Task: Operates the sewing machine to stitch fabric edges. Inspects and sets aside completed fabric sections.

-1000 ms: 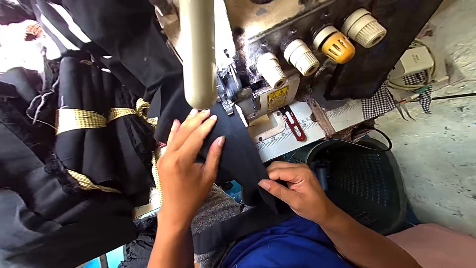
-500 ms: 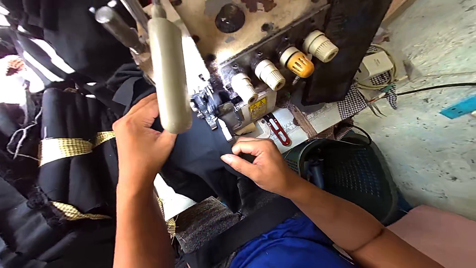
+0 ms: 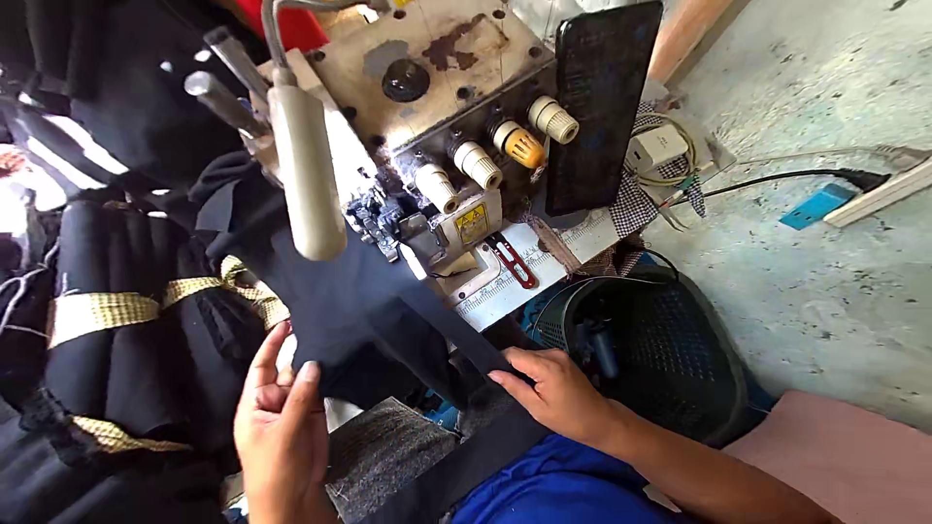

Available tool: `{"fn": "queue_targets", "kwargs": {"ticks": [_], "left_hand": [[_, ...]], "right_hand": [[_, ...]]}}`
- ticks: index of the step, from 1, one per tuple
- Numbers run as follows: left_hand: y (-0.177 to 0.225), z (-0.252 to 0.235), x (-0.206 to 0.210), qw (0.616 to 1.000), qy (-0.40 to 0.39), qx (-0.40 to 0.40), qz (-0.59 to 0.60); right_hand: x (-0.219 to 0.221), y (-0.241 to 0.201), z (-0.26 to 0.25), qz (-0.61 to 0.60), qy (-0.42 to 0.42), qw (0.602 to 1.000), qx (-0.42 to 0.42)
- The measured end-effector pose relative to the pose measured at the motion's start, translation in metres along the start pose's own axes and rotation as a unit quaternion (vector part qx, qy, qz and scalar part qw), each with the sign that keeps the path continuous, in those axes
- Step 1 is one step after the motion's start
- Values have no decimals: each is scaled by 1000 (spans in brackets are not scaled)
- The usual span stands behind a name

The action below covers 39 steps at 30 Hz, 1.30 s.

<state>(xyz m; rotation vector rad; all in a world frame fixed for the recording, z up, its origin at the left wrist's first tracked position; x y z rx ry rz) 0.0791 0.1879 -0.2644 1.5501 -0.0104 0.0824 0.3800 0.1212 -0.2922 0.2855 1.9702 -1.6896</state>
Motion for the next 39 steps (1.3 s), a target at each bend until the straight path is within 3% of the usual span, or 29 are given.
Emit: {"fn": "queue_targets", "kwargs": {"ticks": [2,5,8,10,12,14,16,18,20,22,24,25,27,29,33,39], "left_hand": [[17,5,-11,999,3,43,10],[42,8,-21,981,69,136,-123],[55,23,-14,903,131,178,-369],[60,44,12,871,122,224,-421],[47,61,52,920,39,177,-347],[15,72,87,974,-94,51,-202],[-5,79,101,989,-116,-22,-94],[-4,79,96,993,-90,-37,-70],[6,78,89,996,-74,-47,-28],[14,79,87,992,-89,-72,61],[17,83,98,972,-130,-115,158],[17,85,106,957,-152,-141,205],[11,88,120,929,-176,-184,269],[1,87,125,924,-175,-198,275],[-25,88,113,981,-118,-128,83],[-50,102,101,989,-91,-116,-13]], "right_hand": [[-11,-7,11,-61,-29,998,6],[-28,-39,24,-111,-47,992,-43],[-18,-63,35,-32,-67,991,-110],[2,-68,41,39,-90,985,-139],[22,-69,47,80,-130,976,-154],[38,-70,50,102,-177,965,-163],[47,-66,49,117,-252,948,-157],[42,-55,37,118,-341,926,-114],[17,-45,10,89,-293,949,-71],[-13,-42,-28,34,-120,991,-38],[-22,-37,-60,-47,24,998,-28],[-15,-35,-72,-121,33,992,-26],[15,-29,-90,-297,-28,955,0],[35,-28,-90,-388,-70,919,19],[39,-21,-55,-390,-76,916,56],[35,-8,-9,-368,-61,923,91]]}}
Point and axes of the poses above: each hand's wrist, its own z-axis away from the middle knuckle, its own x-axis out of the palm, y = z × x, the point moved 7 cm from there along -z, towards the middle knuckle, and after that the axes turned 5 degrees about -y, right-handed, at the moved point
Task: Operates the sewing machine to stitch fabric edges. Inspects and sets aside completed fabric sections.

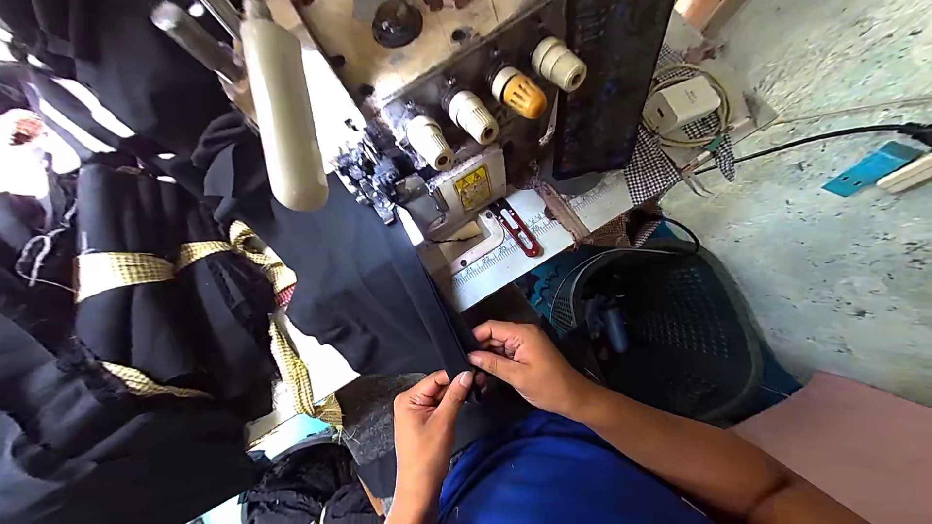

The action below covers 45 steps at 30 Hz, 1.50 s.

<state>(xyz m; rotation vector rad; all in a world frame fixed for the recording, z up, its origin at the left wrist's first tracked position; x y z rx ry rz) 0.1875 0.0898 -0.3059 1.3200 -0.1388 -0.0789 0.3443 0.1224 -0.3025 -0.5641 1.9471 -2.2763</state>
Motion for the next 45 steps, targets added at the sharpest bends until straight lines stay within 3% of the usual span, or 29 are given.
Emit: {"fn": "queue_targets", "kwargs": {"ticks": [5,13,21,24,27,31,35,40,45], "left_hand": [[0,5,9,1000,-22,15,4],[8,9,14,997,-48,42,46],[6,7,12,999,-6,41,20],[4,5,13,999,7,35,6],[10,5,15,997,-7,53,-50],[77,5,2,924,-58,144,-351],[143,-8,-17,904,8,284,-321],[138,-60,-12,817,75,324,-471],[145,-91,-30,812,65,326,-479]], "right_hand": [[-3,2,7,8,13,1000,23],[-5,-6,7,38,-54,998,24],[-5,-10,8,-4,-83,997,9],[-2,-17,9,33,-86,995,-32],[2,-28,10,116,-32,991,-57],[4,-51,12,158,-1,982,-105],[-4,-48,16,69,-15,993,-91],[-12,-30,0,16,-10,998,-53],[-11,-43,-30,54,-9,995,-78]]}}
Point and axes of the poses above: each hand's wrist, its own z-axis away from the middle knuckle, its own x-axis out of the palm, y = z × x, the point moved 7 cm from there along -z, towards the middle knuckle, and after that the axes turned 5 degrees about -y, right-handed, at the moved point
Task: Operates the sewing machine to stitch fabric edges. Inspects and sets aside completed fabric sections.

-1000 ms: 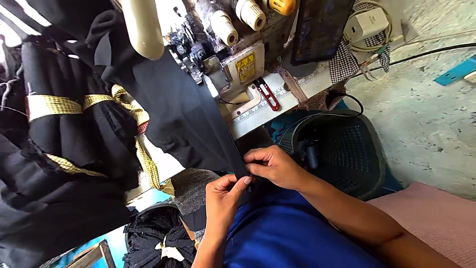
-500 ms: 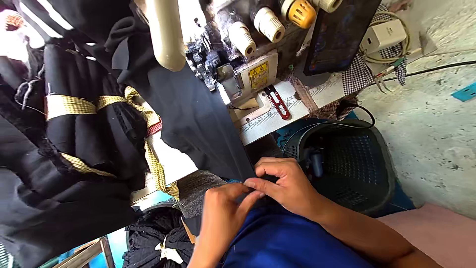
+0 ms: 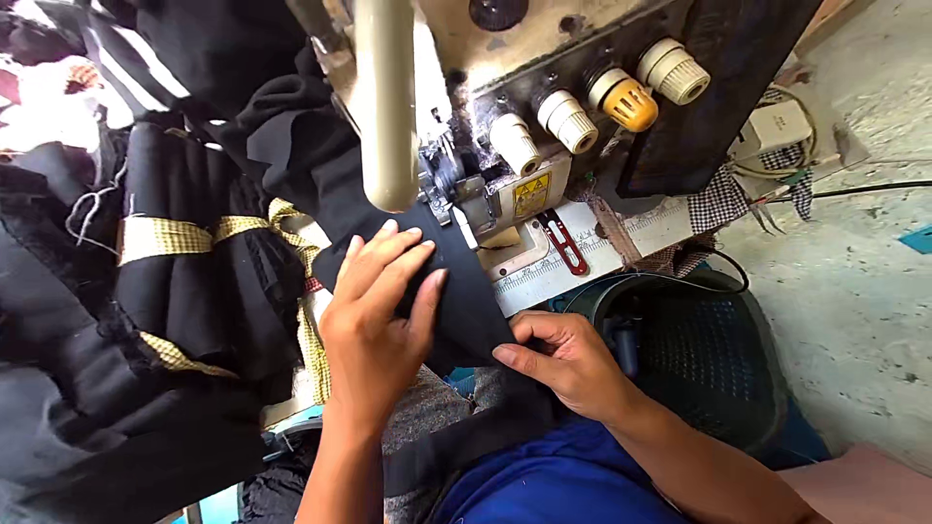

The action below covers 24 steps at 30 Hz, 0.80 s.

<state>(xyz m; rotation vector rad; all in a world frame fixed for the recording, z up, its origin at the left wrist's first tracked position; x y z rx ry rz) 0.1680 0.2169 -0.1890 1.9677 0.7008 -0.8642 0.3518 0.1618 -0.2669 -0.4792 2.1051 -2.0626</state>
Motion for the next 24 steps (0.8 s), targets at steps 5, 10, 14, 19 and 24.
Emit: {"fn": "queue_targets", "kwargs": {"ticks": [5,10,14,19,24], "left_hand": [[-19,-22,-6,1000,-29,-4,4],[-31,-39,-6,999,-42,-4,-12],[-39,-49,-8,999,-43,1,-13],[-50,-58,-9,999,-36,-2,9],[-49,-50,-16,1000,-6,16,-2]], "right_hand": [[1,-5,-22,14,13,1000,-15],[-2,-8,-40,39,30,998,-30],[-3,-8,-51,62,39,997,-31],[-2,-3,-63,62,50,996,-36],[1,2,-37,128,52,990,-11]]}}
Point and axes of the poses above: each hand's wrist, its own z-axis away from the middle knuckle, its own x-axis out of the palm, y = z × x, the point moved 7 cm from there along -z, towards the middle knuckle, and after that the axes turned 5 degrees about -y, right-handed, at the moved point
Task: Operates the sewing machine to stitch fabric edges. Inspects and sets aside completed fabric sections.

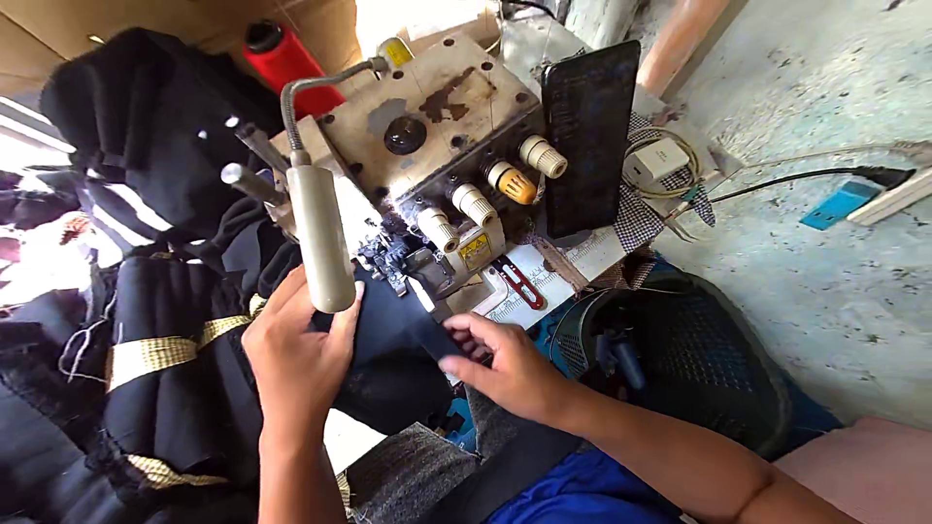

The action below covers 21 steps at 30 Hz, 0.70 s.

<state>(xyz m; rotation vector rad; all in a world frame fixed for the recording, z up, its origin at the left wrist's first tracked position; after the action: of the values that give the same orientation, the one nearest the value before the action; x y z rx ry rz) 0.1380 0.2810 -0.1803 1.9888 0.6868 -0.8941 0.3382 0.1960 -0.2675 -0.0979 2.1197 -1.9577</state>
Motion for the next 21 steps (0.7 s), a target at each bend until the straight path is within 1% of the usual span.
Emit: {"fn": "queue_targets", "kwargs": {"ticks": [2,4,5,6,8,10,11,13,14,15,16,17,18,19,20,21], "left_hand": [[17,20,-15,999,46,3,-7],[35,48,-21,995,84,-27,42],[43,63,-15,991,79,-60,90],[52,78,-1,981,54,-102,153],[66,104,41,943,-13,-190,272],[72,121,71,910,-22,-247,333],[72,126,78,897,-14,-264,355],[70,130,80,871,-3,-278,405],[71,130,77,860,-4,-281,426],[72,129,75,850,-9,-282,445],[73,129,72,839,-12,-285,463],[74,129,70,825,-15,-290,485],[76,129,70,806,-19,-298,512],[78,130,70,782,-23,-309,541],[80,130,72,752,-27,-322,575],[82,131,74,722,-30,-334,606]], "right_hand": [[-4,4,29,103,-8,995,-7],[-9,13,63,223,1,974,-32],[-10,15,80,262,-1,964,-49],[-10,16,96,287,-10,956,-63],[-4,10,121,302,-49,947,-93],[6,4,132,292,-116,941,-122],[9,2,131,284,-162,937,-126],[7,1,118,281,-245,923,-95],[0,-1,105,282,-251,923,-74],[-9,-6,89,277,-221,933,-65],[-20,-14,68,253,-162,952,-65],[-29,-21,48,219,-85,969,-74],[-36,-24,29,185,-13,979,-86],[-37,-22,13,154,33,983,-93],[-32,-16,-2,110,41,989,-88],[-24,-9,-14,51,26,996,-71]]}}
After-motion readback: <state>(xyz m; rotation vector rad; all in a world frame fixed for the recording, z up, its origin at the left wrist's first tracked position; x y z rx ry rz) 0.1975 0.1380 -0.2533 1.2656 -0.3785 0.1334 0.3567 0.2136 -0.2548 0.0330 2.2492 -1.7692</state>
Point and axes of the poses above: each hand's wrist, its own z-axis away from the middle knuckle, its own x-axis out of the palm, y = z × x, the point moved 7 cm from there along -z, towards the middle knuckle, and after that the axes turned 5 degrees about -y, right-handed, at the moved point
